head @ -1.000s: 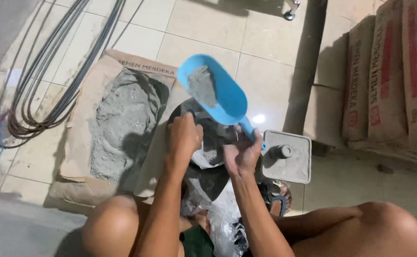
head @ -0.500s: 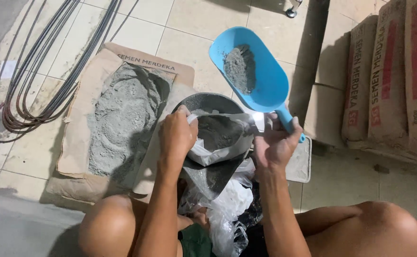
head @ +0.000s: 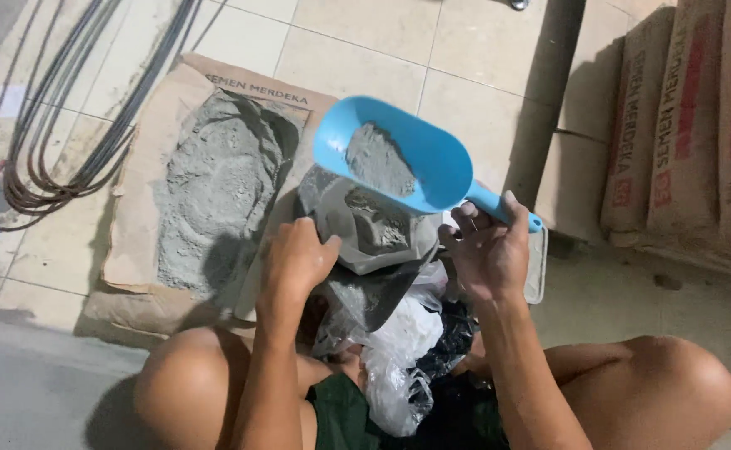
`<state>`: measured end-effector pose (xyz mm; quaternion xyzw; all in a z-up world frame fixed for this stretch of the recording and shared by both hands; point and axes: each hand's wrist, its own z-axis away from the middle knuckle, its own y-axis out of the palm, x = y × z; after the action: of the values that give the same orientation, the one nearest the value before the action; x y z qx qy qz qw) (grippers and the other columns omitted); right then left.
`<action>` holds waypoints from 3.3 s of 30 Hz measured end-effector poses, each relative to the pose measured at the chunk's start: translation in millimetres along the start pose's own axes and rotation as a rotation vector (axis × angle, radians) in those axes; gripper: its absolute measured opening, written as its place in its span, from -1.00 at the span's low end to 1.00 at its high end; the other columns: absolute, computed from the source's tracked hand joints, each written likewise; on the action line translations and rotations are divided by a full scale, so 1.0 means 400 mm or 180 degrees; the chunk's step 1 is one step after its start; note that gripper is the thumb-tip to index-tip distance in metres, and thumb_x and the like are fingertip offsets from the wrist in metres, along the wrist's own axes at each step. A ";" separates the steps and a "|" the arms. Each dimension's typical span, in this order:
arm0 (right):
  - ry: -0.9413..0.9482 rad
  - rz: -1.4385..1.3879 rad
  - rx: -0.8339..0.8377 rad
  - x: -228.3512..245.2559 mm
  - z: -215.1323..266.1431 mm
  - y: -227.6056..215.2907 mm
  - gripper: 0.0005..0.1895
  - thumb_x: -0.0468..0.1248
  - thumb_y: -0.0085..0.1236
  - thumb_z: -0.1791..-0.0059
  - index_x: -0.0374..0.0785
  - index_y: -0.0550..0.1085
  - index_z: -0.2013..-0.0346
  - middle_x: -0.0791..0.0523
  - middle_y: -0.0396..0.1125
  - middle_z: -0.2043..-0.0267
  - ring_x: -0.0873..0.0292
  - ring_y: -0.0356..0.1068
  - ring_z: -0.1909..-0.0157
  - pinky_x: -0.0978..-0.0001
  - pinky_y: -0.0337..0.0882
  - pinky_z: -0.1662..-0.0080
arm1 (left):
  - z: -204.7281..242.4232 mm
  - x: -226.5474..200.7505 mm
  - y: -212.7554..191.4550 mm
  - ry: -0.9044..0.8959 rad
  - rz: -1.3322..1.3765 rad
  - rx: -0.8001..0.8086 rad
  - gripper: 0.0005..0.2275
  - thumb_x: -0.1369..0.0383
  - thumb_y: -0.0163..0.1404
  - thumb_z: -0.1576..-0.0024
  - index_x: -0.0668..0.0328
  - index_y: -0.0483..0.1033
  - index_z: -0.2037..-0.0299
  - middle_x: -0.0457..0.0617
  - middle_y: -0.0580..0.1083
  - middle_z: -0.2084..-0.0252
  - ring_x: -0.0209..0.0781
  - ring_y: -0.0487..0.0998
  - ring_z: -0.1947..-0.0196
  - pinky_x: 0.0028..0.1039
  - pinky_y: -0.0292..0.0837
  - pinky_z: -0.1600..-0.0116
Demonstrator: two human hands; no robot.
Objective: Scooping cement powder from a bag into a bucket using a plastic scoop
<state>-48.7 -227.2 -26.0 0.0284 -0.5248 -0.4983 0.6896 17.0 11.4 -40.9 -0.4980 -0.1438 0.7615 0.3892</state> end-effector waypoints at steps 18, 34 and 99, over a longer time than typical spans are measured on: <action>-0.0916 0.1565 -0.0209 0.046 -0.050 -0.174 -0.57 -0.04 -0.03 -0.03 -0.38 0.57 0.19 -0.04 0.27 0.68 0.19 0.29 0.67 0.47 0.12 0.52 | 0.107 -0.067 0.027 0.0788 0.1835 -0.0438 -0.73 0.41 -0.21 -0.21 0.57 0.47 0.18 0.20 0.54 0.56 -0.14 0.49 0.49 -0.28 0.47 0.32; -0.1424 0.2094 -0.0300 0.025 0.059 -0.045 -0.62 -0.18 -0.07 -0.13 -0.46 0.57 0.13 -0.18 0.44 0.51 0.03 0.47 0.55 0.33 0.37 0.41 | 0.105 -0.071 0.037 0.1017 0.1568 -0.0556 -0.61 0.40 -0.11 -0.17 0.67 0.48 -0.09 0.28 0.61 0.40 -0.07 0.60 0.33 -0.20 0.53 0.24; -0.2305 0.2014 0.0934 0.224 -0.050 0.015 -0.65 -0.06 0.09 -0.09 -0.34 0.50 0.13 -0.03 0.41 0.25 0.25 0.33 0.50 0.51 0.34 0.47 | 0.041 -0.092 0.300 0.0356 0.0821 0.0684 -0.56 0.07 -0.02 -0.21 0.33 0.38 -0.06 0.31 0.60 0.25 0.38 0.62 0.09 0.16 0.45 -0.01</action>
<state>-34.0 -298.0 30.7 -0.2101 -0.7779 -0.1636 0.5692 -43.9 -91.4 -82.3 -0.5095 0.0253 0.7872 0.3466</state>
